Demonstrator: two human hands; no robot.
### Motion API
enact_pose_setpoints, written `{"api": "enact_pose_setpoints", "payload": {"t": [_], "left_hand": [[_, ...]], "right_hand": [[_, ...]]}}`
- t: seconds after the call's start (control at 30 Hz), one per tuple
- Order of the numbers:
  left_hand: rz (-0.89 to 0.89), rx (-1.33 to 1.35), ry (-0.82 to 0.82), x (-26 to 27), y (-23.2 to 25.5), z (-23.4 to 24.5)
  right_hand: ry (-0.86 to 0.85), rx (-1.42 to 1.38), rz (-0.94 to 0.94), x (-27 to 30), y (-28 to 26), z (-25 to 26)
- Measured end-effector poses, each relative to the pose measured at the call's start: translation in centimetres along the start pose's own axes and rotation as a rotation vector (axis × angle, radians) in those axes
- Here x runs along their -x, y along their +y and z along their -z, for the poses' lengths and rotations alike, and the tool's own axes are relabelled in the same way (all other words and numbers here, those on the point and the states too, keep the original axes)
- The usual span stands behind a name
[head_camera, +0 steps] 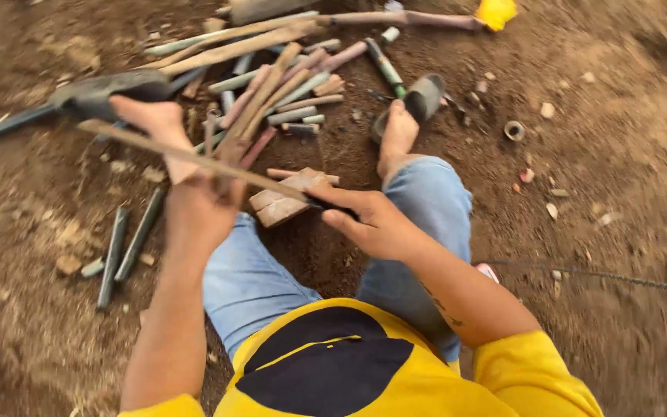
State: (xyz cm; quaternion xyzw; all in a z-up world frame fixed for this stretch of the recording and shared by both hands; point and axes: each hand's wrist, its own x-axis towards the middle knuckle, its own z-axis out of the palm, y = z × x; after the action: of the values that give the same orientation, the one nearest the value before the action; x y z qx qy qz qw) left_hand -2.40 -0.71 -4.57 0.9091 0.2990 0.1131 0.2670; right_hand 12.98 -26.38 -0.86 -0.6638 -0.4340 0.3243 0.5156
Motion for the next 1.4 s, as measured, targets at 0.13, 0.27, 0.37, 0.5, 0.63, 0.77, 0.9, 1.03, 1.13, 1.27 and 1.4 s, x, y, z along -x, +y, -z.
{"api": "enact_pose_setpoints", "payload": {"t": [0.13, 0.27, 0.37, 0.5, 0.63, 0.77, 0.9, 1.03, 1.13, 1.27, 1.4], "left_hand": [[-0.078, 0.040, -0.035, 0.8, 1.1, -3.7], [-0.007, 0.079, 0.058, -1.3, 0.8, -1.0], [0.016, 0.085, 0.015, -1.4, 2.7, 2.0], [0.017, 0.256, -0.096, -0.7, 4.2, 1.2], [0.001, 0.124, -0.074, -1.6, 2.4, 1.2], [0.071, 0.295, -0.186, -0.8, 6.0, 2.7], [-0.045, 0.196, -0.191, -1.3, 4.3, 0.3], [0.018, 0.157, -0.093, -1.9, 2.3, 0.7], [0.031, 0.218, -0.180, -1.4, 1.5, -2.1], [0.042, 0.320, -0.209, -0.2, 4.1, 1.0], [-0.012, 0.285, -0.162, -0.9, 4.4, 3.2]], "right_hand": [[-0.030, 0.033, -0.042, -0.2, 0.4, 0.4], [-0.030, 0.103, -0.084, -0.1, 1.0, 0.6], [-0.017, 0.124, -0.121, 0.1, 1.5, 1.0], [0.009, 0.128, -0.131, -0.3, 1.4, 0.9], [0.015, 0.077, -0.080, -0.1, 0.5, 0.9], [0.037, 0.077, -0.069, -0.4, 1.0, 1.0], [0.042, 0.116, -0.108, -0.2, 1.2, 0.9], [0.031, 0.113, -0.109, -0.2, 0.6, 1.4], [0.026, 0.124, -0.124, -0.1, 0.3, 1.1], [0.018, 0.149, -0.121, -0.5, 0.0, 0.4], [0.033, 0.142, -0.131, -0.4, 0.8, 0.8]]}}
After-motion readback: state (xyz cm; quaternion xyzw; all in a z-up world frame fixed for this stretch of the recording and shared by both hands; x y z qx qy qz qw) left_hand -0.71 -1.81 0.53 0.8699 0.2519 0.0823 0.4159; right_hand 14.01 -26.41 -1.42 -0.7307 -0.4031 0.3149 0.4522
